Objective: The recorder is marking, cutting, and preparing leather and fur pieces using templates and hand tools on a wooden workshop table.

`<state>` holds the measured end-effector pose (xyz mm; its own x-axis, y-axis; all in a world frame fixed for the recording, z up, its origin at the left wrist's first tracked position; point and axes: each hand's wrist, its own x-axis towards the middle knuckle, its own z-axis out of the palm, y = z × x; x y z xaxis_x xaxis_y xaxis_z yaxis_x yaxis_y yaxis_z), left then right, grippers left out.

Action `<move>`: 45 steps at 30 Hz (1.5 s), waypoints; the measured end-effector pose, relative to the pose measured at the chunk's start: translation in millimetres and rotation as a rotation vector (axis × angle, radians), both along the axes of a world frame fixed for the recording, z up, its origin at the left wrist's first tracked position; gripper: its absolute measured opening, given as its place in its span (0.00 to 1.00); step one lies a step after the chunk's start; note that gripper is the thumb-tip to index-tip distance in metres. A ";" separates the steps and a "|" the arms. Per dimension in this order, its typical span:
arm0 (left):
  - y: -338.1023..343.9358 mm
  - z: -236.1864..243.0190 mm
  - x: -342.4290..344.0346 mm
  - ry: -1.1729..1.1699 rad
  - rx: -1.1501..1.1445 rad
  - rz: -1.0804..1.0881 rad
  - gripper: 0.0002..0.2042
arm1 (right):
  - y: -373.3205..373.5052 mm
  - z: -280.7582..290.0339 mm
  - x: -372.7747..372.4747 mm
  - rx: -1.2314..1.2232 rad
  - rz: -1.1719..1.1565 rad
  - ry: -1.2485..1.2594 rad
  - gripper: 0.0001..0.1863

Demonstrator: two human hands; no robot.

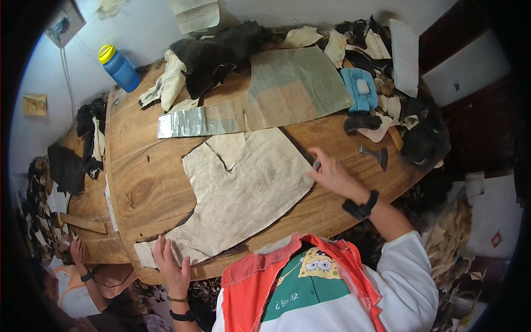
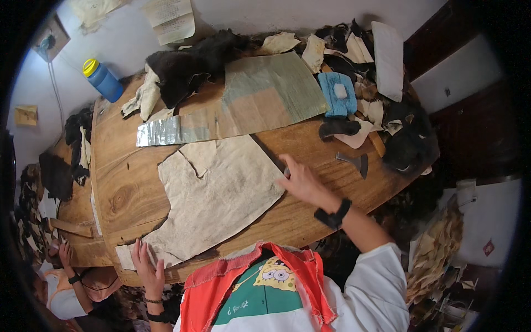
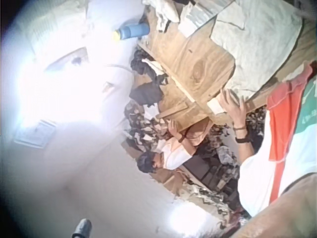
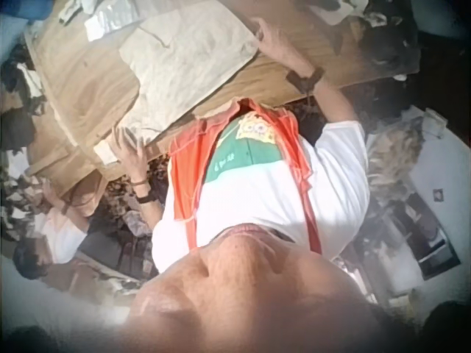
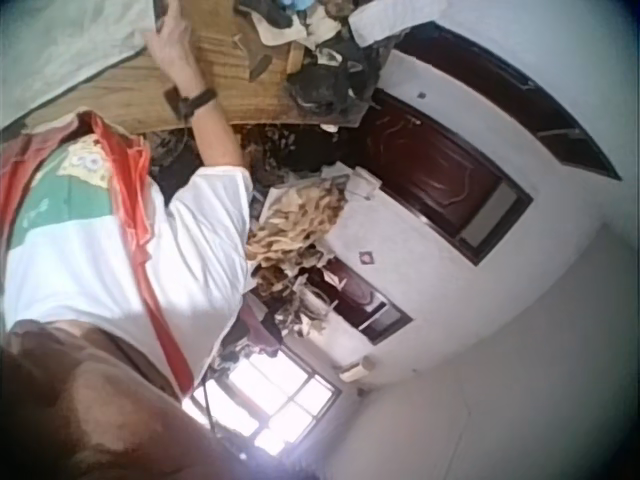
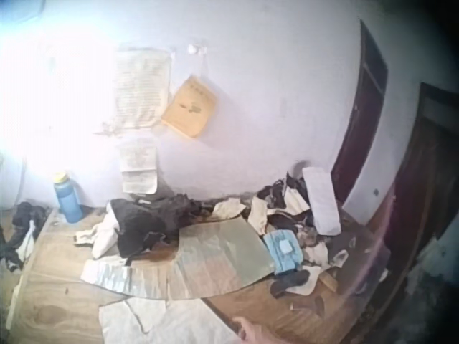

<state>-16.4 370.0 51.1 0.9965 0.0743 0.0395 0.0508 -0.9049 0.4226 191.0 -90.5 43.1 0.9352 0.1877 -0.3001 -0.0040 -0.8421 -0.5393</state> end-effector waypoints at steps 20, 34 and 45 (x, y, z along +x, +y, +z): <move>58.8 28.0 14.2 -0.186 -0.203 -0.142 0.30 | -33.2 97.7 -38.2 1.289 0.000 0.072 0.18; -252.4 180.6 176.6 -0.130 -0.055 -0.638 0.10 | -316.7 170.9 -135.1 1.635 -0.852 -0.592 0.17; -589.7 197.2 317.3 -0.788 -0.231 -0.828 0.24 | -649.6 221.2 -88.0 1.429 -0.862 -1.027 0.13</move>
<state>300.9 -219.7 248.3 0.4494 -0.5012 0.7394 -0.8694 -0.4358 0.2330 103.0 -740.1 264.3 0.5871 -0.7665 0.2604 0.5999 0.1960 -0.7757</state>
